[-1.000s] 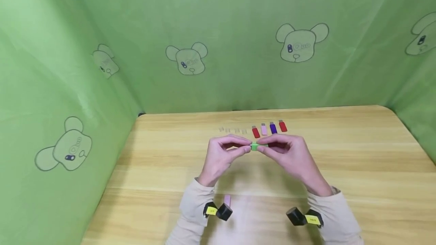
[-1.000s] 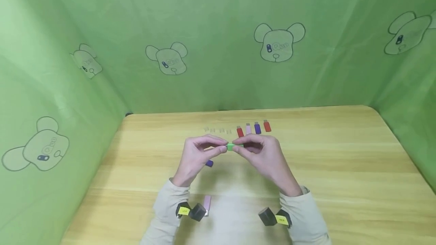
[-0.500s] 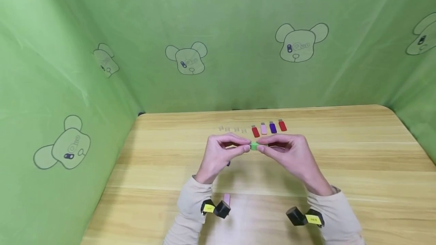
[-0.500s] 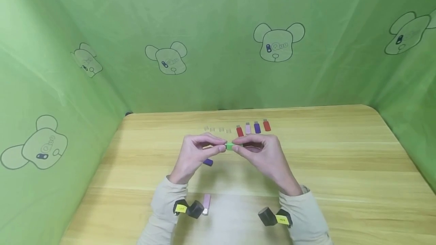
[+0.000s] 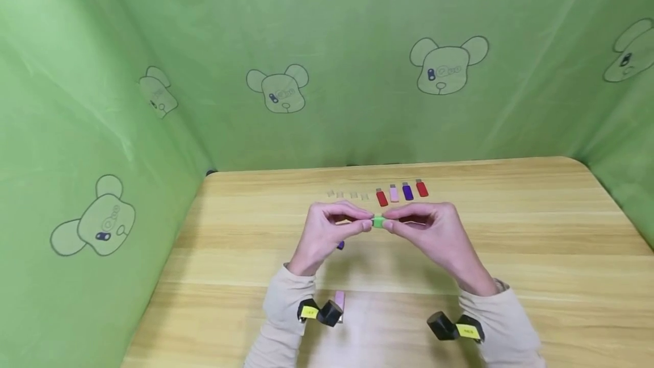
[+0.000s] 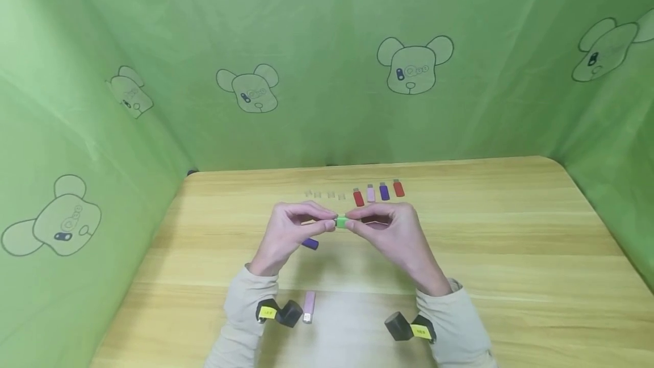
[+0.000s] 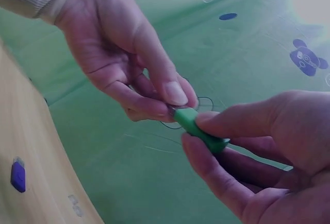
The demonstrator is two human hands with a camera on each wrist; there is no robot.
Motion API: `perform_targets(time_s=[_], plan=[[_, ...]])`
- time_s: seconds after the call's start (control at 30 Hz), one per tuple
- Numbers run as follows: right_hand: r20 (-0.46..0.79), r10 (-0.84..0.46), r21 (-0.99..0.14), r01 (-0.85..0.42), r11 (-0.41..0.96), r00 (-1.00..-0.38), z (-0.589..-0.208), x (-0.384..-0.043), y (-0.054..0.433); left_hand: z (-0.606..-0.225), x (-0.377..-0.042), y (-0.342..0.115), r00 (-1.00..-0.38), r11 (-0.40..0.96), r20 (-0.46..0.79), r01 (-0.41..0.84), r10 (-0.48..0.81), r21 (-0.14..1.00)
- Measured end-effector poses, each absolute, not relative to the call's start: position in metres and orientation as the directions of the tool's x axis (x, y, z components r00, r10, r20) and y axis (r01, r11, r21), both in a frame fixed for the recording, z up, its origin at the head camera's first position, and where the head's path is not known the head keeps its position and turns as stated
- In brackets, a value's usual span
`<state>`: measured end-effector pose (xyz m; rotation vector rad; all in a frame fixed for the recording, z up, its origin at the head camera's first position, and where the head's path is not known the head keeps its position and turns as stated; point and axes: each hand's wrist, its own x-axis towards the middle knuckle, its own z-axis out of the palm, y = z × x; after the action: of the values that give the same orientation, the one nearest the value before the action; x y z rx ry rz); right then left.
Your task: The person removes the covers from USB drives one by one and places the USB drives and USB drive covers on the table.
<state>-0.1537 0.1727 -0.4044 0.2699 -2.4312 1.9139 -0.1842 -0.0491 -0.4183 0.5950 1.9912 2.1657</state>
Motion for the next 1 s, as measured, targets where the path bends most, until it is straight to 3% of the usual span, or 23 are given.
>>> perform_targets(time_s=[0.33, 0.57, 0.83, 1.0], plan=[[0.150, -0.064, -0.959, -0.161, 0.232, -0.987, -0.406, -0.154, 0.167, -0.420, -0.184, -0.049, -0.934, -0.161, 0.174, 0.128, 0.313, 0.979], [0.116, -0.082, -0.961, -0.133, 0.241, -0.990, -0.402, -0.151, 0.170, -0.419, -0.185, -0.053, -0.915, -0.148, 0.156, 0.108, 0.372, 0.983], [0.097, 0.067, -0.962, -0.077, 0.261, -0.993, -0.399, -0.148, 0.208, -0.417, -0.195, -0.101, -0.984, -0.223, 0.115, 0.083, 0.133, 0.971], [0.038, 0.135, -0.977, -0.009, 0.211, -0.990, -0.418, -0.167, 0.236, -0.426, -0.206, -0.115, -0.991, -0.258, 0.048, 0.014, 0.125, 0.966]])
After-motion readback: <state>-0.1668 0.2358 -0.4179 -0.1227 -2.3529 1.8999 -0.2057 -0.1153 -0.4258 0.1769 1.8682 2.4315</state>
